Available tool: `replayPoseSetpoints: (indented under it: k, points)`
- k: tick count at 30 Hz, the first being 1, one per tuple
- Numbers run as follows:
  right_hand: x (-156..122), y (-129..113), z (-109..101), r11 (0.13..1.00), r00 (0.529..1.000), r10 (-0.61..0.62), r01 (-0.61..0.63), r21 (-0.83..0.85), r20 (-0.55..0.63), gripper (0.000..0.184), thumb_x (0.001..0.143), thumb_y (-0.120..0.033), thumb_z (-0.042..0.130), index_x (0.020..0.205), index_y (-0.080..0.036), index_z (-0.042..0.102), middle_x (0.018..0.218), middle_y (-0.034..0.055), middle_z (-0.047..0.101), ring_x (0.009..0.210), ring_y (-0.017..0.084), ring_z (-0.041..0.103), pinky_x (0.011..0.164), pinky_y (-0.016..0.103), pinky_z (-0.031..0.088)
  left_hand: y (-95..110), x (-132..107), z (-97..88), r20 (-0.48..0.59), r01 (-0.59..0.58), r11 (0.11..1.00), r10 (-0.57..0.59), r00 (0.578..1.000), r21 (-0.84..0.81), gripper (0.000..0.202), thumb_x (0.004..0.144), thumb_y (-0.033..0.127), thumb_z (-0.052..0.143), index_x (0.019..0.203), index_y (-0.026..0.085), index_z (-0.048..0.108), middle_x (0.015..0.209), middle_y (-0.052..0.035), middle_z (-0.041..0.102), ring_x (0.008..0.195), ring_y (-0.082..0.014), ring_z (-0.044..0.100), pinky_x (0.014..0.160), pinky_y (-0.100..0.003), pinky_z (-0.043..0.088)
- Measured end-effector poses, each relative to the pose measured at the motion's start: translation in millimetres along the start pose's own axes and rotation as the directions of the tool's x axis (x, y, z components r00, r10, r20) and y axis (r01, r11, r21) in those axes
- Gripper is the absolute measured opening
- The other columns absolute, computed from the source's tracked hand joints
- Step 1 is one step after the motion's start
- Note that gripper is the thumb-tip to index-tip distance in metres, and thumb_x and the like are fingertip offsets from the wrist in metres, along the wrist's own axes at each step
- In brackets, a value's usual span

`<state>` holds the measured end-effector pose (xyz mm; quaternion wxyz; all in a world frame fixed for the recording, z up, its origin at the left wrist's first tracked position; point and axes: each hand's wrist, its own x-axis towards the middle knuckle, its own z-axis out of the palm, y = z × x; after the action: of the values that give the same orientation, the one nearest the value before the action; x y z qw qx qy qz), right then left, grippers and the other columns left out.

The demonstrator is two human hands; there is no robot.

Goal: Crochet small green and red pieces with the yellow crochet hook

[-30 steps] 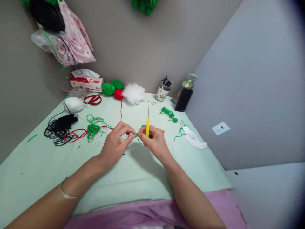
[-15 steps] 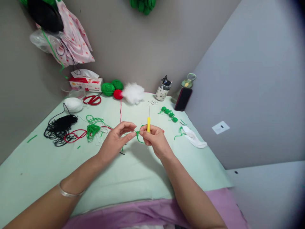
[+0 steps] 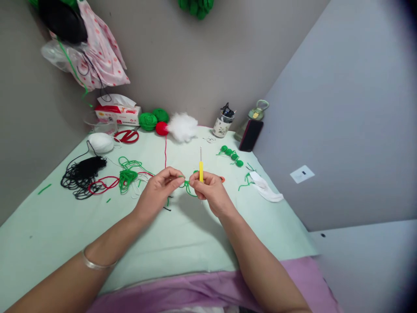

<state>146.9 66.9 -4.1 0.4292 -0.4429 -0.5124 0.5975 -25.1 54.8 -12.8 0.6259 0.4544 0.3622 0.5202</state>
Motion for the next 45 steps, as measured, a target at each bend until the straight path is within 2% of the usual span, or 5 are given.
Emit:
replayPoseSetpoints:
  k: [10,21,28,37,45]
  points:
    - [-2.2,-1.3,1.6,0.999,1.0,0.016,-0.017,0.036,0.025,0.011,0.072,-0.027,0.068,0.072,-0.018,0.062,0.047,-0.0106,0.041,0.043,0.005,0.03,0.045,0.023,0.018,7.5,3.5,-5.0,0.153,0.163,0.96,-0.131,0.98,-0.227,0.022,0.083,0.036,0.075,0.081,0.019,0.061,0.088,0.0008,0.054,0.065,-0.0085,0.042,0.068,-0.022,0.043]
    - [-3.1,-3.4,2.6,0.999,1.0,0.025,-0.026,0.04,0.018,0.01,0.07,-0.026,0.067,0.072,-0.018,0.063,0.045,-0.0105,0.042,0.042,0.005,0.031,0.045,0.023,0.019,12.8,1.6,-12.8,0.24,0.053,0.99,-0.082,0.967,0.127,0.011,0.087,0.028,0.071,0.089,0.023,0.062,0.075,0.0034,0.05,0.07,-0.0137,0.044,0.065,-0.026,0.035]
    - [-1.2,2.5,4.1,0.998,0.996,0.04,-0.043,0.038,0.077,0.006,0.07,-0.024,0.066,0.071,-0.019,0.063,0.047,-0.0099,0.044,0.043,0.006,0.033,0.045,0.023,0.02,5.8,2.5,-5.8,-0.027,-0.025,0.977,0.032,0.999,0.209,0.009,0.081,0.023,0.072,0.083,0.022,0.063,0.067,0.0055,0.049,0.064,-0.0132,0.042,0.064,-0.026,0.035]
    - [-2.8,-2.2,3.0,0.998,0.999,0.034,-0.037,0.06,0.039,0.011,0.069,-0.027,0.068,0.072,-0.018,0.063,0.048,-0.0099,0.043,0.042,0.005,0.031,0.045,0.023,0.019,3.9,0.8,-3.3,0.018,0.129,0.991,-0.129,0.991,-0.034,0.014,0.086,0.032,0.065,0.084,0.018,0.069,0.075,-0.0003,0.056,0.07,-0.0146,0.054,0.068,-0.027,0.046]
    - [-4.1,-7.3,-0.7,0.996,1.0,-0.007,0.01,0.087,-0.031,0.012,0.071,-0.028,0.069,0.072,-0.018,0.063,0.047,-0.0105,0.039,0.042,0.005,0.03,0.047,0.024,0.016,6.3,1.6,-12.4,-0.123,-0.013,1.0,0.016,0.992,0.023,0.003,0.083,0.024,0.071,0.084,0.022,0.07,0.1,-0.0004,0.062,0.089,-0.0157,0.056,0.088,-0.028,0.042]
